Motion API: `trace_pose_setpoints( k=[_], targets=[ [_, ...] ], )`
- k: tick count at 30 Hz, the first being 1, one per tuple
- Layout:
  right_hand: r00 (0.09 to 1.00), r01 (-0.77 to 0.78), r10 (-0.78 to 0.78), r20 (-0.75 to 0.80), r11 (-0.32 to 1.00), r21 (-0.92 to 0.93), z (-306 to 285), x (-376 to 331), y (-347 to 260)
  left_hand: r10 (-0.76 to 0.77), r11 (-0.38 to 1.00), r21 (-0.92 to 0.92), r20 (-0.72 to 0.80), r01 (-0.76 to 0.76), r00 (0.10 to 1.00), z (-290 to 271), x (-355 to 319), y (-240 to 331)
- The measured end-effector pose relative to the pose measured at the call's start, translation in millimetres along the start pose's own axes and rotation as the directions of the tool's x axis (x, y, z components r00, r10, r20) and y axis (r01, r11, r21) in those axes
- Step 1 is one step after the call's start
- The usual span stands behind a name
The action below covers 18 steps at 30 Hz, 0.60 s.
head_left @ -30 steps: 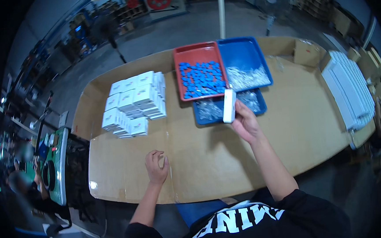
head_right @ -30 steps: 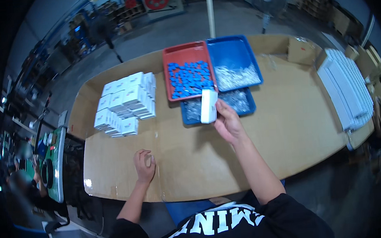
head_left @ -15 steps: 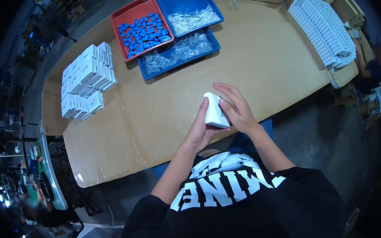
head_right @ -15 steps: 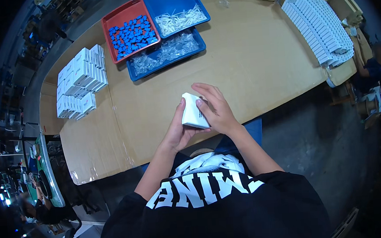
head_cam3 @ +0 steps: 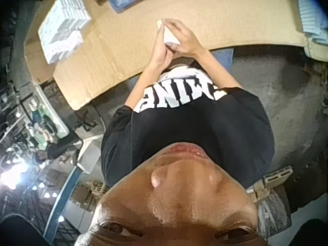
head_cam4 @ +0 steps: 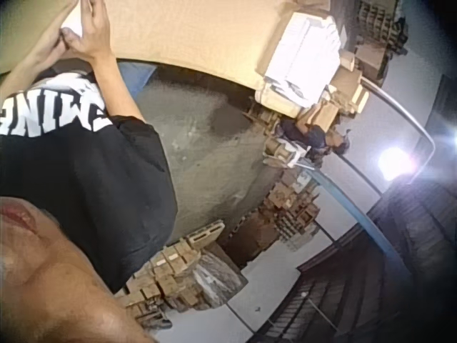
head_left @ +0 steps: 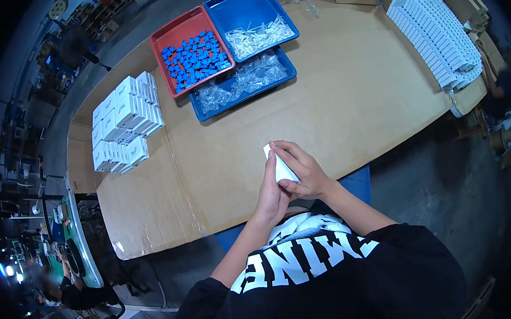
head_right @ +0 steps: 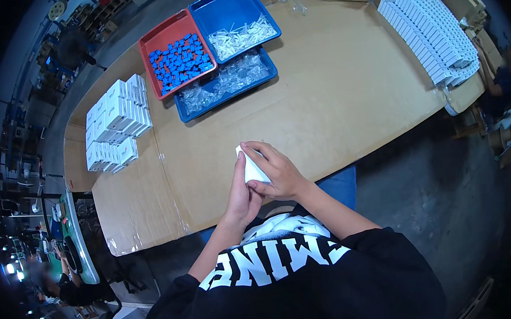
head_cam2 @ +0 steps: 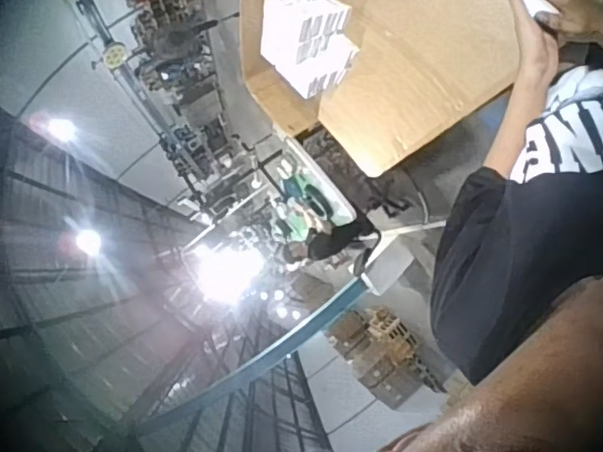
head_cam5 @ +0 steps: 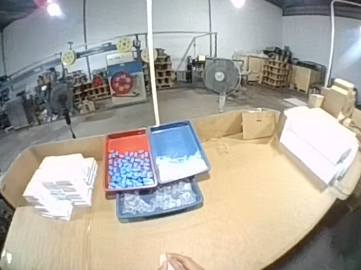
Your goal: The person packs blue electronic components from a clear plastic bag into white boxes by hand, then organizes the filled boxes on a workbench.
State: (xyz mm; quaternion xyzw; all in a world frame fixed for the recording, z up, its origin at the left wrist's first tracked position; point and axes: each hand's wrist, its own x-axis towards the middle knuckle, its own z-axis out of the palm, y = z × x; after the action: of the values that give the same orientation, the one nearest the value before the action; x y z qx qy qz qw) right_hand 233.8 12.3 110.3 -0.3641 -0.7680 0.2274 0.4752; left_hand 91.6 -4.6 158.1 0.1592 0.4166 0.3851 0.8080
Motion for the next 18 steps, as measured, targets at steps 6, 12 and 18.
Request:
trace_pose_setpoints(
  k=[6,12,18],
  targets=[
    [0.998,0.032,-0.032,-0.059,0.999,0.000,12,8,9,0.073,0.997,-0.019,-0.047,-0.074,0.996,1,8,4],
    [0.994,0.057,-0.056,-0.088,0.998,0.001,20,11,6,0.108,0.994,0.035,-0.054,-0.106,0.993,-3,9,5],
    [0.994,0.075,-0.074,-0.079,0.997,0.008,27,9,1,0.151,0.988,0.043,-0.086,-0.147,0.985,-8,8,3]
  ],
)
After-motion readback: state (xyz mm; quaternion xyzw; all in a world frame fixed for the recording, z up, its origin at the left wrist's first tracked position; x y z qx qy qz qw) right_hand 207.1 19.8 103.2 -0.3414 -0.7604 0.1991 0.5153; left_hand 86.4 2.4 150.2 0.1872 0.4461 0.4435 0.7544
